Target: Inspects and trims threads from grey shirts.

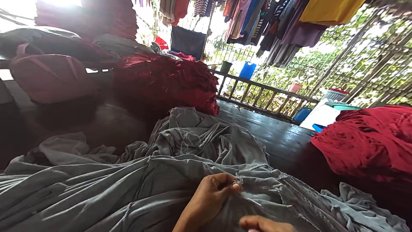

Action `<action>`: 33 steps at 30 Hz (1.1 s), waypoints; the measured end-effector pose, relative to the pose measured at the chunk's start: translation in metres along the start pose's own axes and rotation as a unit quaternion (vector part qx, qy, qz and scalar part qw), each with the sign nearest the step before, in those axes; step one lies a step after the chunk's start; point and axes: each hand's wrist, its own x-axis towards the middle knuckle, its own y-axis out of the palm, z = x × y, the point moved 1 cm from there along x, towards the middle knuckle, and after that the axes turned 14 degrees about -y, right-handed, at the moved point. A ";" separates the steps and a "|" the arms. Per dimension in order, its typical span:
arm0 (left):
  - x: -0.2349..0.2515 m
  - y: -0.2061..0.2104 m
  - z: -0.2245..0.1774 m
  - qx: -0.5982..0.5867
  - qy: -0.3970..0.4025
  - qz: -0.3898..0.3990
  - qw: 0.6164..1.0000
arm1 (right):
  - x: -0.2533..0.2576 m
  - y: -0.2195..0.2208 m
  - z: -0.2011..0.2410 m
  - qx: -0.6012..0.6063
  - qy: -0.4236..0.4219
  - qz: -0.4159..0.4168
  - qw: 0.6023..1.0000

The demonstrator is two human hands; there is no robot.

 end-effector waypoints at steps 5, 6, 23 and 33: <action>-0.001 0.001 -0.003 -0.007 -0.036 -0.010 0.999 | -0.004 -0.002 -0.033 -0.004 0.022 -0.106 0.994; -0.001 0.001 -0.003 -0.010 -0.039 -0.011 0.999 | -0.004 -0.003 -0.035 0.003 0.028 -0.111 0.993; 0.001 0.001 0.000 -0.022 -0.004 0.005 1.000 | 0.011 -0.027 -0.037 0.050 0.133 -0.038 0.989; 0.001 -0.002 0.000 -0.027 -0.013 0.020 0.999 | 0.021 -0.034 -0.041 -0.005 0.083 0.018 0.996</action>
